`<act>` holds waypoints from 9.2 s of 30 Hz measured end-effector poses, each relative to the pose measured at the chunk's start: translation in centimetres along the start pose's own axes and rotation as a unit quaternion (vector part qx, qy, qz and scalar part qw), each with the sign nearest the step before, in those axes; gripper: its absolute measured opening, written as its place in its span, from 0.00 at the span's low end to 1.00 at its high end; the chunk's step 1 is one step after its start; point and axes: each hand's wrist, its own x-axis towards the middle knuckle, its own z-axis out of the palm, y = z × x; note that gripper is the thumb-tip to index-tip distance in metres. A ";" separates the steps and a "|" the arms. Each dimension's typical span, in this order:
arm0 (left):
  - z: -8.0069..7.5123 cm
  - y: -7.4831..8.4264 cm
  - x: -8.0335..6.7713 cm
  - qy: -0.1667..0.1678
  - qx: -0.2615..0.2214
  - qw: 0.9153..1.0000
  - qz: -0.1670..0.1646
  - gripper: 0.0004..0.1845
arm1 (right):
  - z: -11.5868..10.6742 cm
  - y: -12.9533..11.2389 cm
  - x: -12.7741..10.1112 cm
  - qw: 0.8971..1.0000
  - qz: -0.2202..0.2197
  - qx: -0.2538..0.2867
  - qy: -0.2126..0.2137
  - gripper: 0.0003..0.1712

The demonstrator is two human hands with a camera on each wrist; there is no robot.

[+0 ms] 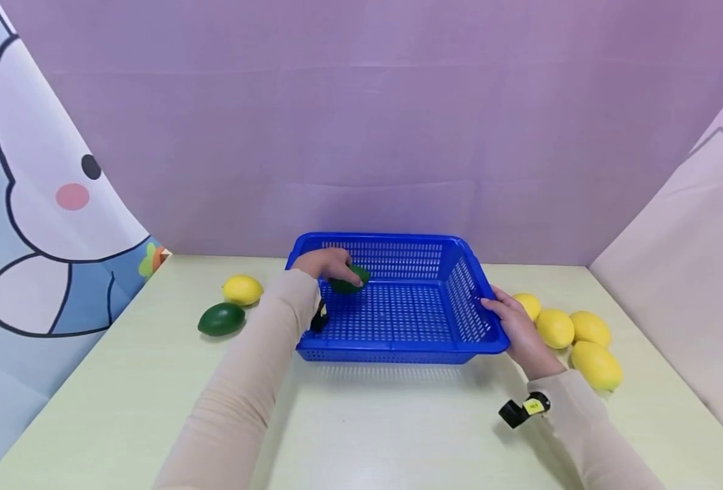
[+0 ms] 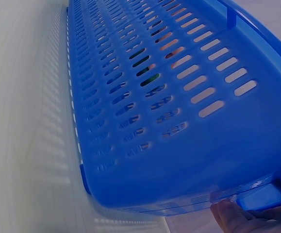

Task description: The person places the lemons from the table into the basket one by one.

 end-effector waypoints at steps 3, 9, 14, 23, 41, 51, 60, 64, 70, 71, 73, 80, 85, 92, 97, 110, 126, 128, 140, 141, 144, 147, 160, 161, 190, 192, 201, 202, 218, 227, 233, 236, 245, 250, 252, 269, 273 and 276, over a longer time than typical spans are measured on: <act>0.2 -0.1 0.0 -0.017 -0.022 1.000 -0.008 0.36 | 0.0 0.1 0.0 1.000 -0.004 -0.001 0.001 0.35; 0.3 0.0 0.2 -0.069 -0.034 0.996 -0.038 0.39 | 0.0 0.2 0.1 1.000 -0.007 0.002 -0.003 0.35; 0.2 0.2 0.3 -0.099 -0.001 0.994 -0.050 0.38 | -0.1 0.3 0.2 1.000 -0.010 0.004 -0.005 0.35; 0.5 0.4 0.0 -0.086 -0.004 0.994 -0.067 0.35 | 0.0 0.2 0.2 1.000 -0.010 0.006 -0.004 0.35; -0.2 0.6 -0.8 -0.005 0.049 0.998 0.029 0.30 | 0.3 0.1 0.5 1.000 -0.013 -0.009 0.008 0.34; -2.4 0.8 -2.6 0.013 0.104 0.992 0.073 0.31 | 0.4 -0.2 0.5 1.000 -0.009 -0.006 0.005 0.34; -4.0 0.7 -5.9 0.034 0.121 0.983 0.132 0.31 | 0.1 -0.3 0.1 1.000 0.007 -0.029 0.010 0.35; -4.5 0.6 -7.6 0.048 0.118 0.980 0.153 0.31 | 0.0 -0.3 0.1 0.999 0.005 -0.030 0.011 0.35; -5.4 0.1 -9.3 0.067 0.118 0.978 0.158 0.30 | -0.3 -0.3 0.5 1.000 0.008 -0.027 0.006 0.35; -5.5 -0.1 -9.4 0.069 0.118 0.978 0.157 0.30 | -0.3 -0.3 0.5 1.000 0.008 -0.027 0.006 0.36; -5.7 -0.5 -9.6 0.076 0.119 0.978 0.155 0.29 | -0.4 -0.3 0.7 1.000 0.005 -0.027 0.006 0.35; -5.9 -2.4 -10.9 0.102 0.113 0.974 0.169 0.28 | -0.5 -0.4 1.2 1.000 0.013 -0.025 -0.002 0.35; -5.8 -3.7 -12.5 0.119 0.121 0.972 0.163 0.27 | -0.2 -0.3 1.9 1.000 0.002 -0.024 -0.011 0.35; -5.7 -5.8 -14.1 0.140 0.116 0.971 0.158 0.27 | -0.2 -0.6 2.4 0.999 -0.003 -0.025 -0.021 0.37; -5.8 -6.7 -14.1 0.160 0.120 0.966 0.161 0.26 | -1.4 -1.0 2.4 1.000 0.003 -0.018 -0.018 0.38; -5.7 -9.9 -13.0 0.169 0.136 0.963 0.162 0.25 | -3.7 -0.1 2.2 0.998 -0.026 0.021 -0.045 0.43; -3.8 -14.4 -12.6 0.144 0.120 0.973 0.131 0.26 | -2.3 0.0 1.7 0.999 0.001 -0.033 -0.007 0.37; -4.0 -14.6 -12.5 0.149 0.121 0.973 0.131 0.26 | -2.4 -0.1 1.8 1.000 -0.003 -0.030 -0.005 0.37; -3.9 -16.2 -11.5 0.142 0.111 0.977 0.113 0.29 | -2.6 -0.6 1.7 1.000 -0.008 -0.023 0.002 0.37; -3.7 -16.4 -11.4 0.138 0.109 0.978 0.110 0.29 | -2.6 -0.6 1.7 1.000 -0.006 -0.023 0.004 0.36; -3.2 -16.9 -11.2 0.130 0.107 0.980 0.108 0.29 | -2.5 -0.7 1.7 1.000 -0.004 -0.022 0.006 0.36; -2.6 -17.4 -11.0 0.128 0.106 0.980 0.112 0.28 | -2.4 -0.7 1.8 1.000 -0.001 -0.026 0.007 0.37; -1.6 -18.9 -10.1 0.121 0.109 0.977 0.138 0.25 | -2.3 -0.7 1.8 0.999 -0.001 -0.029 0.014 0.36; -1.5 -18.9 -10.0 0.123 0.107 0.977 0.139 0.25 | -2.2 -0.7 1.8 0.999 -0.001 -0.029 0.013 0.36; 0.0 -19.7 -9.3 0.159 0.087 0.975 0.125 0.31 | -2.4 -0.5 2.0 0.999 -0.007 -0.036 0.016 0.36; 0.1 -19.8 -9.3 0.163 0.087 0.975 0.125 0.31 | -2.4 -0.5 2.0 0.999 -0.010 -0.035 0.013 0.36; 0.2 -19.9 -9.2 0.174 0.077 0.974 0.126 0.31 | -2.4 -0.7 1.9 1.000 -0.012 -0.028 0.008 0.36; 0.2 -19.9 -9.2 0.174 0.077 0.974 0.125 0.31 | -2.4 -0.7 1.9 1.000 -0.012 -0.027 0.007 0.36; 0.3 -20.2 -10.0 0.178 0.072 0.971 0.140 0.31 | -2.4 -0.6 2.0 0.999 -0.016 -0.035 0.008 0.35; 0.1 -20.4 -10.3 0.186 0.073 0.970 0.140 0.31 | -2.3 -0.6 1.9 0.999 -0.009 -0.041 0.010 0.35; 0.1 -20.2 -10.3 0.184 0.073 0.970 0.138 0.30 | -2.3 -0.6 1.9 0.999 -0.005 -0.040 0.011 0.35; -0.1 -20.1 -10.3 0.182 0.072 0.971 0.139 0.30 | -2.3 -0.5 1.9 0.999 -0.009 -0.039 0.011 0.34; -0.7 -19.6 -10.9 0.189 0.065 0.968 0.151 0.30 | -2.2 -0.5 2.0 0.999 -0.022 -0.032 0.008 0.36; -1.1 -19.1 -11.7 0.201 0.056 0.964 0.164 0.30 | -2.1 -0.6 2.0 0.999 -0.020 -0.029 0.008 0.35; -1.3 -18.9 -12.0 0.209 0.050 0.962 0.166 0.30 | -2.0 -0.6 2.1 0.999 -0.021 -0.029 0.008 0.35; -3.1 -15.1 -14.1 0.226 -0.017 0.957 0.182 0.29 | -2.1 -0.3 2.0 0.999 -0.034 -0.004 0.006 0.35; -2.9 -14.3 -14.1 0.228 -0.023 0.956 0.181 0.29 | -2.1 -0.3 2.0 1.000 -0.029 -0.006 0.009 0.35; -2.9 -13.8 -13.9 0.233 -0.023 0.955 0.179 0.30 | -2.1 -0.4 2.0 1.000 -0.026 -0.006 0.008 0.35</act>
